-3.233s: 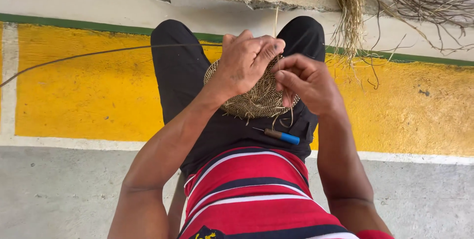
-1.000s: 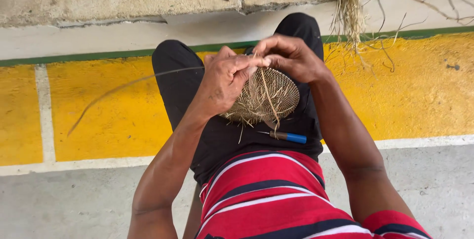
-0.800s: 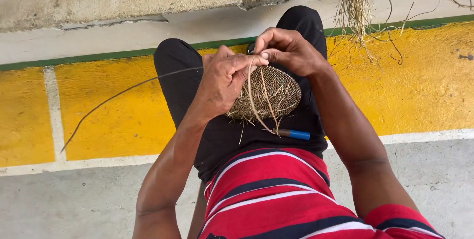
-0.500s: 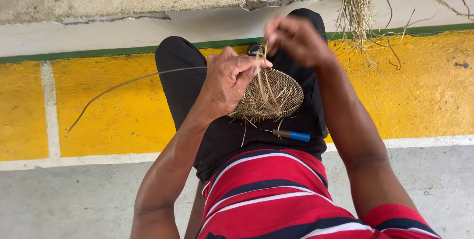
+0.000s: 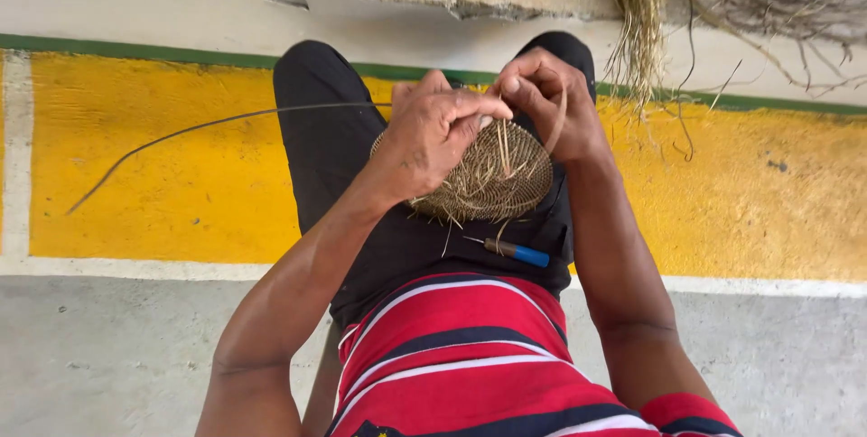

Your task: The person is weaving a circular basket or mat using natural fibers and a hand tool.

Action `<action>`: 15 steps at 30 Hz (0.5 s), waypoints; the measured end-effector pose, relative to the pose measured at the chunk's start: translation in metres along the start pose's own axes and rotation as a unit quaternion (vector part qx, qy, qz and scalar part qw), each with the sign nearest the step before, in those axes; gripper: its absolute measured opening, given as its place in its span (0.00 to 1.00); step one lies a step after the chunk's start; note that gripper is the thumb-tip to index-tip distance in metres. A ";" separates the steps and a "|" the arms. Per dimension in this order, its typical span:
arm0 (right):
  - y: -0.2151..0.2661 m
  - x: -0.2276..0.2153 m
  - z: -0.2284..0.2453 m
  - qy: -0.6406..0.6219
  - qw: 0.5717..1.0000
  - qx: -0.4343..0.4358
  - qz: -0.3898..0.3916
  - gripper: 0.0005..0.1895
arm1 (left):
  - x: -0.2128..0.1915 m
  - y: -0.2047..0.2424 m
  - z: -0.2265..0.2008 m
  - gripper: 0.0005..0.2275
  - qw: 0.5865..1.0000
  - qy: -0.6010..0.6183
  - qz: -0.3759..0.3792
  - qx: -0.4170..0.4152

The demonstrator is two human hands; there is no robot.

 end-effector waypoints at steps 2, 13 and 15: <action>-0.027 -0.007 -0.002 -0.010 1.000 0.004 0.013 0.11 | 0.002 0.000 -0.001 0.08 1.000 0.016 -0.007 0.004; 0.002 -0.008 0.005 0.080 0.994 -0.058 -0.036 0.16 | 0.005 -0.009 0.010 0.07 1.000 -0.002 0.008 -0.013; 0.007 -0.011 0.005 0.067 0.995 -0.052 -0.050 0.15 | 0.010 -0.007 0.006 0.07 1.000 0.005 0.014 -0.016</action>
Point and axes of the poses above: each hand's wrist, its own y-axis away from the middle knuckle, its own x-axis out of the palm, z = x × y, the point moved 9 cm from there along -y, towards the middle knuckle, and after that the axes turned 12 degrees about x, right-handed, at the moved point
